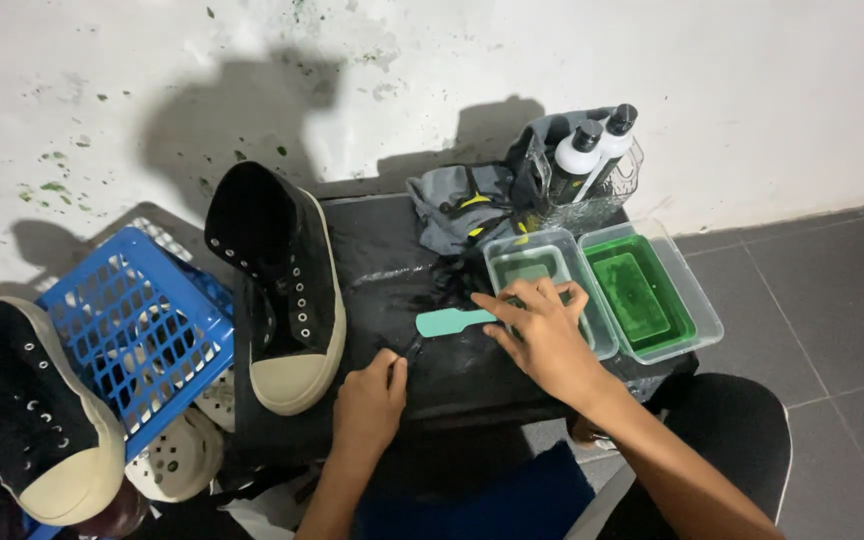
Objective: Applying a green liquid substance to the midsole of a black high-top sneaker using a small applicator brush.
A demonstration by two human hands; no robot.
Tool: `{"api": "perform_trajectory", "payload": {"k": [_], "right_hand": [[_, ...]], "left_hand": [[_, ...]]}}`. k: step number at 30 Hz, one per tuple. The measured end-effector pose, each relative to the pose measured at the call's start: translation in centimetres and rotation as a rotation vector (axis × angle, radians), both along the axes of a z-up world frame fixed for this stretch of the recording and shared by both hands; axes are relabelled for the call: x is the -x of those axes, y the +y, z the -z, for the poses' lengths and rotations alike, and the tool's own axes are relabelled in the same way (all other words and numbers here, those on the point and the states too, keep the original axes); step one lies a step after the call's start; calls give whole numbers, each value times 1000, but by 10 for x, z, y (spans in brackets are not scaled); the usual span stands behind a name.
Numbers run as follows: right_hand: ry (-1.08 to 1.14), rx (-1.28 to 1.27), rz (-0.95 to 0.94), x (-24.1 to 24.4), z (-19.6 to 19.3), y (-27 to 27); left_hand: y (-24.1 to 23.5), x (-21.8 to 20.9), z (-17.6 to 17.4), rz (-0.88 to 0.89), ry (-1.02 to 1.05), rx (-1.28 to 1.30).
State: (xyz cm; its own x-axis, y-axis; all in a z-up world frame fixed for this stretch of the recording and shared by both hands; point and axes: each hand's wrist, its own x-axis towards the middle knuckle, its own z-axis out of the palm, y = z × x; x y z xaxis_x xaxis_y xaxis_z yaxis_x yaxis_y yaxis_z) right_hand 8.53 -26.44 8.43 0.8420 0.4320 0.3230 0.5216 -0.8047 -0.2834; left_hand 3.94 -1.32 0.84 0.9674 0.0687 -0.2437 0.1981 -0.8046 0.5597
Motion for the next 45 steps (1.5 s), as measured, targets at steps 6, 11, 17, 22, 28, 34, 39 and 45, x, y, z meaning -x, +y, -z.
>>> {"api": "perform_trajectory", "payload": {"k": [6,11,17,22,28,34,39,45], "right_hand": [[-14,36,17,0,0,1],[29,37,25,1,1,2],[21,62,49,0,6,-1],[7,45,43,-1,6,1],[-9,-7,46,5,-8,8],[34,5,50,5,-5,11],[63,-15,99,-4,-5,8],[133,-112,38,5,-8,10]], "left_hand": [[1,-1,-8,10,65,28],[0,-1,-6,-7,55,-1],[0,-2,1,-5,36,-24],[0,-3,-3,-20,91,2],[1,0,-6,11,2,36],[1,0,-2,16,0,-5],[2,-6,-12,27,-14,25],[4,2,12,59,-110,-11]]}}
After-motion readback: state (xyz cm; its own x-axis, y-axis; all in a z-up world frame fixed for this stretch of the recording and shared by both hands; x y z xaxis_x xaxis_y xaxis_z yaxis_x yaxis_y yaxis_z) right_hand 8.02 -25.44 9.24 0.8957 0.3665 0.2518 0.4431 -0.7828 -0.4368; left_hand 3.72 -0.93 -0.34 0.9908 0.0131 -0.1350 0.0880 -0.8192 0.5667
